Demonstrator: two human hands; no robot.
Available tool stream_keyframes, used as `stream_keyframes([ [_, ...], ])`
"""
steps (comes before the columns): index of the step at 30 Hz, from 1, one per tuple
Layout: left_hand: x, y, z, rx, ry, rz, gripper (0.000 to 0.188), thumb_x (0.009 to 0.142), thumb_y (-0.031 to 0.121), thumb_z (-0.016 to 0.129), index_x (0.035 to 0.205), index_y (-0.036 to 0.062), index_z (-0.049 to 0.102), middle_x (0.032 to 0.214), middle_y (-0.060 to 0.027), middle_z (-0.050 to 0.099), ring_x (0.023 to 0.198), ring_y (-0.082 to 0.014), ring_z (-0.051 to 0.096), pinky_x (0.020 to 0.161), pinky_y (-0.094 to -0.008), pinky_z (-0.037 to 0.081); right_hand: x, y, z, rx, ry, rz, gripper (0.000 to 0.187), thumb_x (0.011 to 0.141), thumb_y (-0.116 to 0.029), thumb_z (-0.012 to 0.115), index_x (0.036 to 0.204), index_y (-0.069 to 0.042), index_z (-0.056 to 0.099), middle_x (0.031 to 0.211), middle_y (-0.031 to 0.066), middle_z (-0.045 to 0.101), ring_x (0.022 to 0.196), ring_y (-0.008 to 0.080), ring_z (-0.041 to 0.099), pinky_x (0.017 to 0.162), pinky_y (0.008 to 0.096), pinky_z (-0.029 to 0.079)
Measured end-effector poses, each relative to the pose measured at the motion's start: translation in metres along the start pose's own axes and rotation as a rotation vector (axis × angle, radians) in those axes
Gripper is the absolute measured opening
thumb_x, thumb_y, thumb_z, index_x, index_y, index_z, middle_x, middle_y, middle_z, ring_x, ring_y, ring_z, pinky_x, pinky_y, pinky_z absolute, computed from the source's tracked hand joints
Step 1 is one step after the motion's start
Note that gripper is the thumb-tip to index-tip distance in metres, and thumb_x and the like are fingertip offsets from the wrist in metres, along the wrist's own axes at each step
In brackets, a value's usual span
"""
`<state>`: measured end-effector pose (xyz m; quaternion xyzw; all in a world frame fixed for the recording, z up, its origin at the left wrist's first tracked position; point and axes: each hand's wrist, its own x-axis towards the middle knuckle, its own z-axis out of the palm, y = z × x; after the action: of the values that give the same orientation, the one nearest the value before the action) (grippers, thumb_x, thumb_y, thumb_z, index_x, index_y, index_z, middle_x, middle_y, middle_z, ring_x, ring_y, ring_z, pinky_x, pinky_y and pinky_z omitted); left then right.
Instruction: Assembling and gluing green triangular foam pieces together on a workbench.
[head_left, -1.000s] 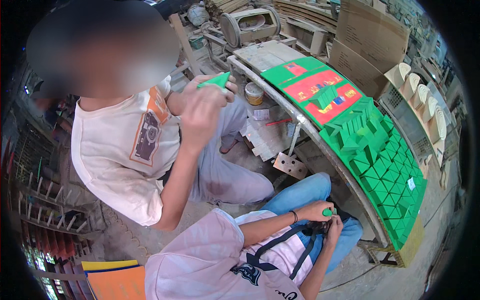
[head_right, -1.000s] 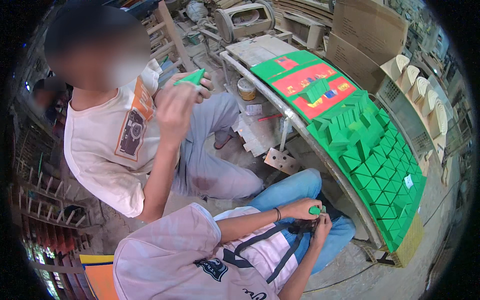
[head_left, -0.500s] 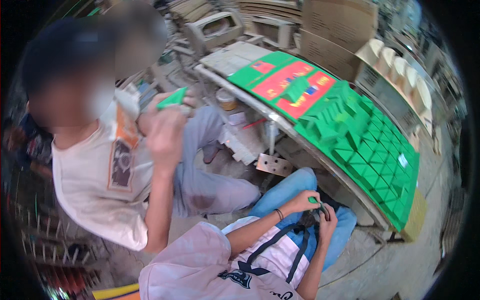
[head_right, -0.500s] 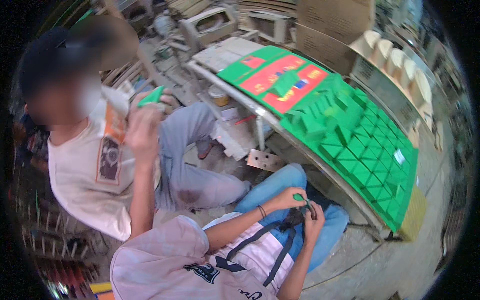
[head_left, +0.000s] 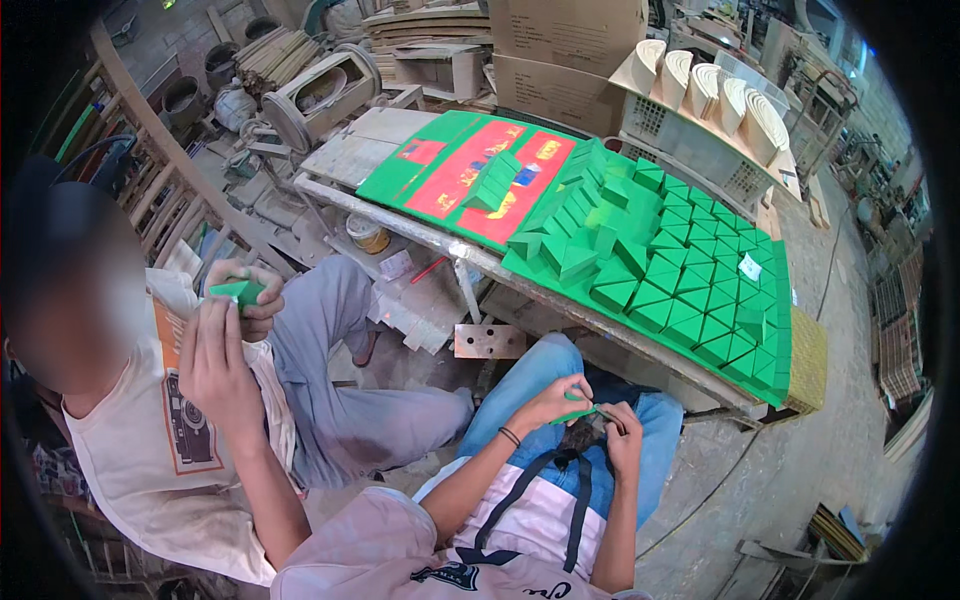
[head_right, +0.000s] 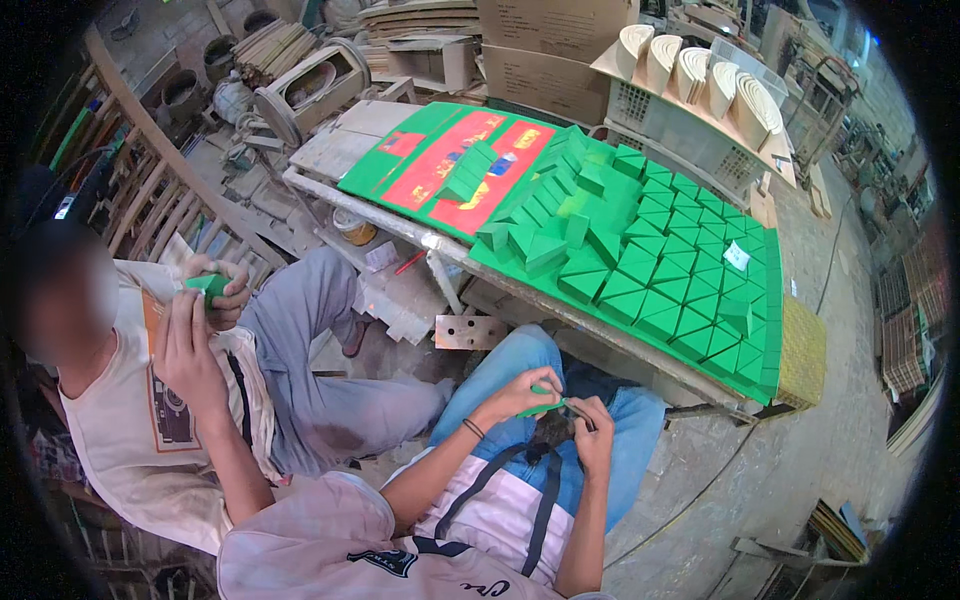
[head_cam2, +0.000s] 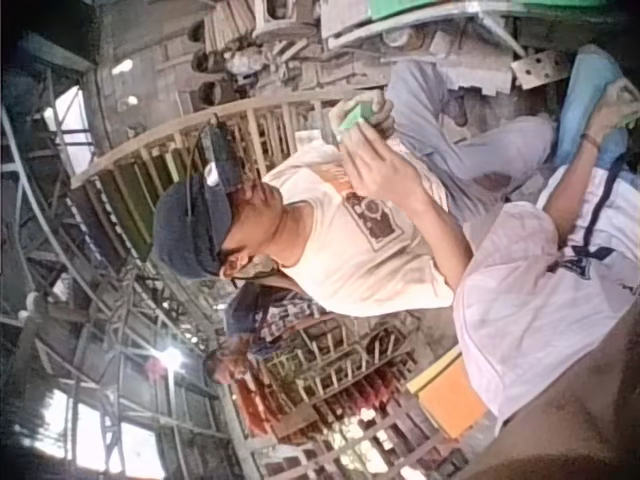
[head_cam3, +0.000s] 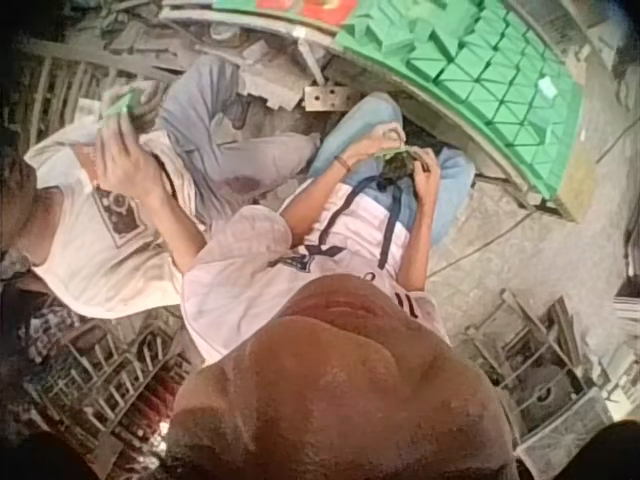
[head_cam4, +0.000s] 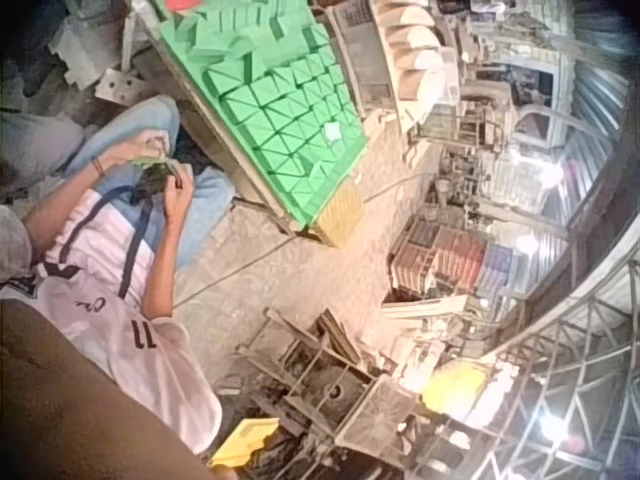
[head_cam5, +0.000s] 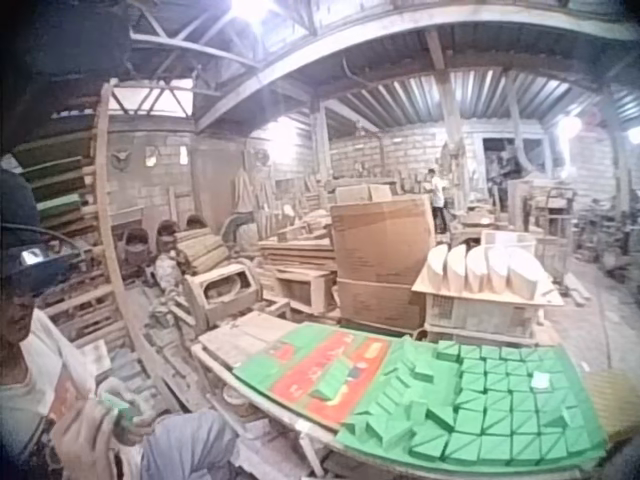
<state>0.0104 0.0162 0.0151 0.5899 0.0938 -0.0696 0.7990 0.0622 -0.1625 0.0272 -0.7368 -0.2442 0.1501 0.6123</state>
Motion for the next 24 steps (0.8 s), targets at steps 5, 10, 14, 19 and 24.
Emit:
stream_keyframes([
  [5, 0.001, -0.003, -0.001, 0.003, -0.062, -0.047, 0.021, 0.083, 0.015, 0.065, 0.096, 0.0042, 0.052, 0.075, -0.0060, 0.060, 0.054, -0.0085, 0.050, 0.046, -0.0220, 0.037, 0.001, 0.005, -0.002, 0.129, -0.028, -0.018, 0.031, 0.071, 0.013, 0.046, 0.095, 0.007, 0.064, 0.080, 0.0061, 0.052, 0.073, 0.0125, 0.051, 0.063, 0.0218, 0.039],
  [10, 0.002, -0.007, -0.002, 0.011, -0.030, -0.005, 0.022, 0.081, 0.013, 0.064, 0.096, 0.0025, 0.053, 0.074, -0.0057, 0.060, 0.055, -0.0089, 0.050, 0.046, -0.0232, 0.038, 0.002, 0.007, -0.002, 0.035, -0.054, 0.031, 0.024, 0.072, 0.010, 0.047, 0.092, 0.009, 0.062, 0.083, 0.0050, 0.052, 0.078, 0.0131, 0.051, 0.067, 0.0221, 0.039],
  [14, 0.003, -0.009, -0.002, -0.021, -0.023, 0.007, 0.021, 0.081, 0.012, 0.064, 0.096, 0.0016, 0.052, 0.072, -0.0047, 0.059, 0.055, -0.0086, 0.050, 0.046, -0.0233, 0.038, 0.002, 0.010, -0.003, 0.168, -0.096, 0.085, 0.024, 0.073, 0.009, 0.047, 0.091, 0.008, 0.063, 0.081, 0.0043, 0.052, 0.077, 0.0127, 0.050, 0.067, 0.0216, 0.037],
  [19, 0.005, -0.010, 0.000, 0.034, -0.061, 0.053, 0.019, 0.079, 0.011, 0.065, 0.091, 0.0020, 0.052, 0.070, -0.0033, 0.058, 0.056, -0.0077, 0.050, 0.046, -0.0233, 0.038, 0.001, 0.015, -0.006, 0.130, -0.103, 0.046, 0.029, 0.071, 0.015, 0.045, 0.093, 0.008, 0.063, 0.082, 0.0054, 0.052, 0.076, 0.0124, 0.050, 0.067, 0.0211, 0.038],
  [24, 0.007, -0.014, 0.001, 0.098, -0.061, 0.080, 0.020, 0.078, 0.011, 0.066, 0.089, 0.0024, 0.053, 0.070, -0.0026, 0.058, 0.057, -0.0074, 0.050, 0.046, -0.0234, 0.039, 0.001, 0.017, -0.007, 0.058, -0.073, 0.118, 0.028, 0.072, 0.014, 0.045, 0.093, 0.008, 0.063, 0.081, 0.0050, 0.052, 0.075, 0.0119, 0.049, 0.065, 0.0222, 0.038],
])
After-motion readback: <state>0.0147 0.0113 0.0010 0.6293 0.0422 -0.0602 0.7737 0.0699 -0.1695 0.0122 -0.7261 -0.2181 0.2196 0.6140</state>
